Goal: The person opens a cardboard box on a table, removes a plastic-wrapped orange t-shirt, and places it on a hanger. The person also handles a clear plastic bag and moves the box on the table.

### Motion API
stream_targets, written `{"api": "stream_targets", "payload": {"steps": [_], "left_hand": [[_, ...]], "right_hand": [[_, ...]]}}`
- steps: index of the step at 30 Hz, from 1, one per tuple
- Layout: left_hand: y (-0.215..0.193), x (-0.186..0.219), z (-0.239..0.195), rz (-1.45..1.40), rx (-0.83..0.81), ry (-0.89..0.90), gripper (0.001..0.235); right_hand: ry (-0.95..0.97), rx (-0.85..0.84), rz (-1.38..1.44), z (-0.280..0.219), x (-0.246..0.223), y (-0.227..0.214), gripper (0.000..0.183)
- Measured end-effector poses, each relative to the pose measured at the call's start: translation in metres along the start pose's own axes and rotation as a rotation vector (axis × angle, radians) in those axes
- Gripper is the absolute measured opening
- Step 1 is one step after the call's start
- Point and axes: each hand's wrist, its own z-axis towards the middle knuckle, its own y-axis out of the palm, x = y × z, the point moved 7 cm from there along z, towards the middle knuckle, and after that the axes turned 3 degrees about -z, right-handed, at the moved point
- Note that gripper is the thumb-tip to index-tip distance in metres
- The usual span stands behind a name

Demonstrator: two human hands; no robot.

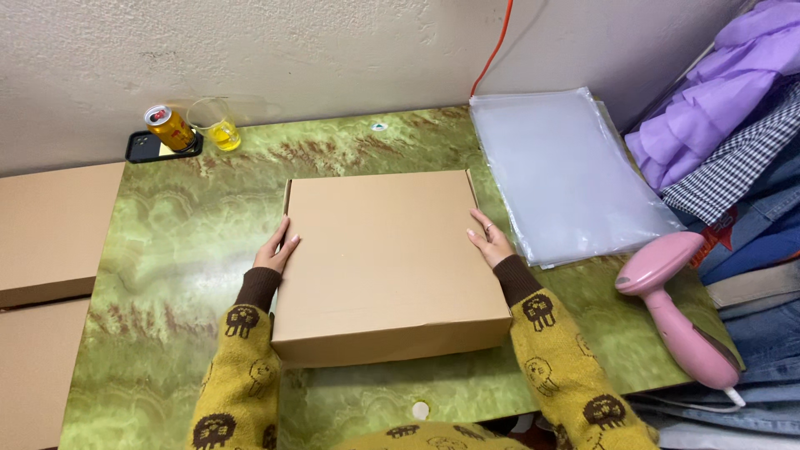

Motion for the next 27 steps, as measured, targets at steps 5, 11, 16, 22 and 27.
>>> {"api": "stream_targets", "payload": {"steps": [5,11,16,22,27], "left_hand": [[-0.001,0.002,0.019,0.012,0.022,0.036,0.051],[-0.004,0.017,0.029,0.032,0.052,0.073,0.049],[-0.006,0.025,0.045,0.020,0.069,0.075,0.050],[-0.015,0.012,0.051,-0.337,0.044,0.151,0.064],[-0.037,-0.025,0.003,-0.438,0.050,0.039,0.048]], "right_hand": [[-0.046,-0.025,-0.066,0.023,-0.008,0.004,0.050],[-0.082,-0.048,-0.057,0.056,-0.015,0.011,0.049],[-0.040,-0.045,0.069,0.077,-0.018,0.014,0.051],[0.145,0.023,0.501,0.060,-0.008,-0.003,0.065],[0.214,0.040,0.466,0.001,-0.032,-0.013,0.055]]}}
